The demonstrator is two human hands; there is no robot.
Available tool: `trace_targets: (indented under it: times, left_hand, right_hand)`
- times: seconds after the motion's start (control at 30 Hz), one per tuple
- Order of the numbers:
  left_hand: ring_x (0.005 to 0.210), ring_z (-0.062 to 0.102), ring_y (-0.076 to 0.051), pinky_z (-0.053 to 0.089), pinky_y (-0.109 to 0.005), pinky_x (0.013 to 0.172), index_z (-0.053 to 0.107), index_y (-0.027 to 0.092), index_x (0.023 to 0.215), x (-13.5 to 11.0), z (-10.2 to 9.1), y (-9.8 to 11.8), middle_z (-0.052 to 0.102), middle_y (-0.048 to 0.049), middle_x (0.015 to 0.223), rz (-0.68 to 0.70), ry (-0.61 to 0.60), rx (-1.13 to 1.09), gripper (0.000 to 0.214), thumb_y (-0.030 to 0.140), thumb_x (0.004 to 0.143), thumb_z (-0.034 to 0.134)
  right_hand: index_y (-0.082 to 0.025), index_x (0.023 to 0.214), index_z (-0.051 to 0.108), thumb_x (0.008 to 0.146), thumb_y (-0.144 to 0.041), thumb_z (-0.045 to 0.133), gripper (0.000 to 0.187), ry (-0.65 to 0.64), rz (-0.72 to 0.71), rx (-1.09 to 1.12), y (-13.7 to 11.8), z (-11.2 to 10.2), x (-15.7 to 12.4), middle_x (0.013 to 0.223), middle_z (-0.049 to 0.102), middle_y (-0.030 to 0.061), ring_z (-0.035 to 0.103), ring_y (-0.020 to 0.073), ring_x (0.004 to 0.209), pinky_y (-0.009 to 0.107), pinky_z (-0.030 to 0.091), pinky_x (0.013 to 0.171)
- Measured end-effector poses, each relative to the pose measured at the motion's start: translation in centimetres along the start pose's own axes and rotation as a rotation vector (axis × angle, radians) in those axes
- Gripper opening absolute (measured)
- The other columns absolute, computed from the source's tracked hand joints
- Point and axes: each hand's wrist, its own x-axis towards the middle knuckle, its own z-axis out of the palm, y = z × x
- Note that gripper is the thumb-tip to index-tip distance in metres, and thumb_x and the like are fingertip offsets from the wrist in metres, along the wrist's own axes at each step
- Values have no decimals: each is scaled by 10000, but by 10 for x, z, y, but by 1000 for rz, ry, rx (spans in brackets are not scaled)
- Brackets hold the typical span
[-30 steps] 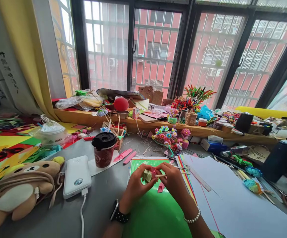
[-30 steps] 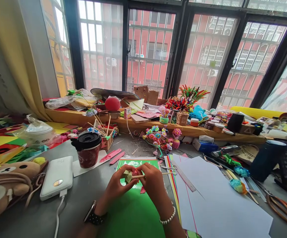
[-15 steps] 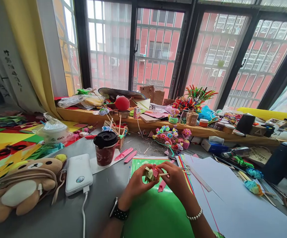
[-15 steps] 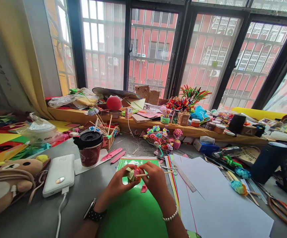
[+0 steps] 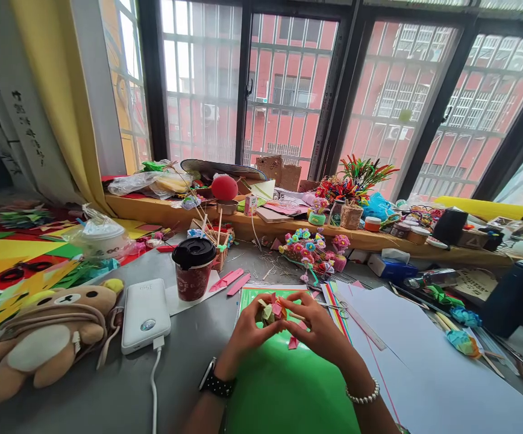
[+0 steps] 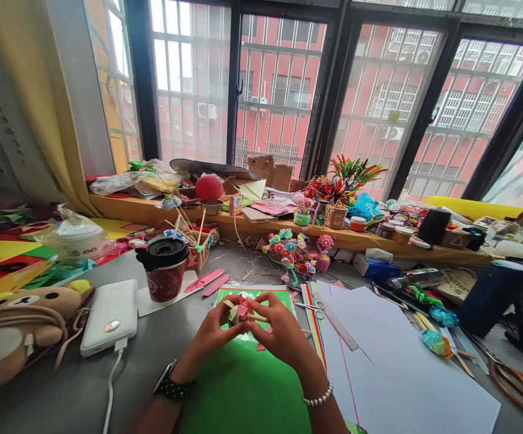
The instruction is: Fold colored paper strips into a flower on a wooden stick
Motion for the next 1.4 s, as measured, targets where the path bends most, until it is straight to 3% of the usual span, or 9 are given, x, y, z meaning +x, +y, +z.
trace_targets:
  times: [0.17,0.4,0.5,0.67,0.77,0.87,1.03,1.2,1.4]
  left_hand:
    - [634,540,-124,420,-229,554,496,152,933,3,0,-3,551,-1,736,-102,37,-156,469,369,571,702]
    - [730,577,-170,440,-272,633,487,164,995,0,0,11,589,-30,827,-173,90,-294,513,356,570,701]
    - [781,588,-181,443,-294,694,436,173,1068,0,-2,15,601,-56,898,-169,38,-470,568,334,589,695]
    - [596,575,-120,380,-191,455,460,186,1063,2,-8,7,600,-43,817,-263,-101,-603,473,373,662,628]
    - [606,573,-113,387,-196,467,512,195,1055,2,-9,1,597,-43,834,-318,-141,-632,422,436,711,557]
    - [545,552,-99,418,-220,527,585,158,938,1,-8,-3,608,-34,729,-366,-204,-653,403,492,721,518]
    - [458,514,-77,367,-178,424,615,124,747,1,-7,-2,584,-16,579,-469,-249,-629,505,596,722,435]
    - [665,597,-100,465,-173,562,584,131,958,0,-11,4,628,-55,820,-446,-159,-743,503,562,757,420]
    - [802,603,-131,484,-218,704,521,145,985,3,-15,9,598,-84,968,-368,-136,-941,463,542,768,422]
  right_hand:
    - [-286,1211,462,762,-270,558,460,-5,1,3,-8,4,1,1025,475,55,532,166,862,299,447,764]
    - [-246,1140,536,748,-365,579,412,65,-14,194,-5,1,4,1009,512,61,532,170,888,255,467,705]
    - [-214,1089,572,784,-382,530,351,85,-26,296,-2,-3,4,981,545,65,541,146,811,209,456,596]
    - [-208,1043,608,777,-392,538,331,63,-2,341,1,-8,3,856,580,40,509,105,643,187,409,501]
    - [-217,999,633,734,-412,583,333,92,7,360,3,-5,3,804,556,23,497,105,632,193,411,505]
    - [-228,989,638,700,-416,618,345,116,3,366,4,-2,4,778,520,11,510,118,673,219,442,576]
    - [-212,889,657,687,-439,618,306,120,5,364,2,1,5,782,510,12,518,123,680,234,456,602]
    - [-176,751,630,673,-434,634,270,236,-6,291,1,3,5,721,504,4,468,103,588,208,397,496]
    - [-178,675,589,722,-382,607,211,325,-108,162,-1,5,5,713,513,11,493,115,621,213,411,519]
